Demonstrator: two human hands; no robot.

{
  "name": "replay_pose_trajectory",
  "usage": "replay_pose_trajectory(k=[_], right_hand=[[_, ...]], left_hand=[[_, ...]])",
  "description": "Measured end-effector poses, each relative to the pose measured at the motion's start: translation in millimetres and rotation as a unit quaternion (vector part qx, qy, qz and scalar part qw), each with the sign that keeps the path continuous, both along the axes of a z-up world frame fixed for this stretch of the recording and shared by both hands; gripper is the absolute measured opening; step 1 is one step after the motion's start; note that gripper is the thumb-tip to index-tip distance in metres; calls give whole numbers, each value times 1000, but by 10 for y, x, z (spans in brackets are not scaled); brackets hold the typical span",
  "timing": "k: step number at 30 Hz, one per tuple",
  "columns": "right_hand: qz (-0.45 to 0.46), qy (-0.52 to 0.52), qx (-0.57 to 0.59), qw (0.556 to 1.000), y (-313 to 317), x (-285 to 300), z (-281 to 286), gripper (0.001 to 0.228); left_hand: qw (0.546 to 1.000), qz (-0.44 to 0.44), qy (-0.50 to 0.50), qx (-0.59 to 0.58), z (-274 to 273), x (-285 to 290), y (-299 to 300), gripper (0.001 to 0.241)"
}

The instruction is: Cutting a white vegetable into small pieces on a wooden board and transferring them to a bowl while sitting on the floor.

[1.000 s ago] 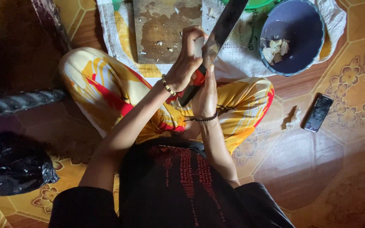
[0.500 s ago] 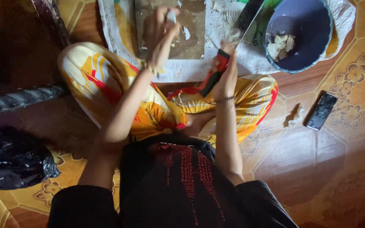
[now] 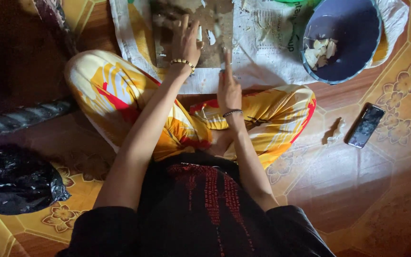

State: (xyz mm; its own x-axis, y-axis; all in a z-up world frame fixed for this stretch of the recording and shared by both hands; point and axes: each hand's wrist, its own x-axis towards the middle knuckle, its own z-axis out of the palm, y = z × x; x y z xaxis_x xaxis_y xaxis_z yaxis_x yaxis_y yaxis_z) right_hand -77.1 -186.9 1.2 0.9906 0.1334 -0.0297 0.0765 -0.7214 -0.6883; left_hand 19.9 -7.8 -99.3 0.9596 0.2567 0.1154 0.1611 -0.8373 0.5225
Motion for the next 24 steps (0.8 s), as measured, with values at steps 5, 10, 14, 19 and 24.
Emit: replay_pose_trajectory(k=[5,10,14,19,24], right_hand=[[36,80,-166,982,208,-50,147,72],[53,59,-203,976,246,-158,253,68],[48,39,-206,977,309,-217,450,71],[52,-35,-310,949,320,-264,338,79],[80,-105,-383,914,231,-182,353,82]], left_hand=[[988,-49,-141,-39,1193,-207,123,39],[987,-23,-157,-41,904,-148,63,45],[985,-30,-163,-53,977,-193,26,35],[988,-19,-148,-50,815,-185,12,36],[990,-20,-133,-50,947,-185,11,26]])
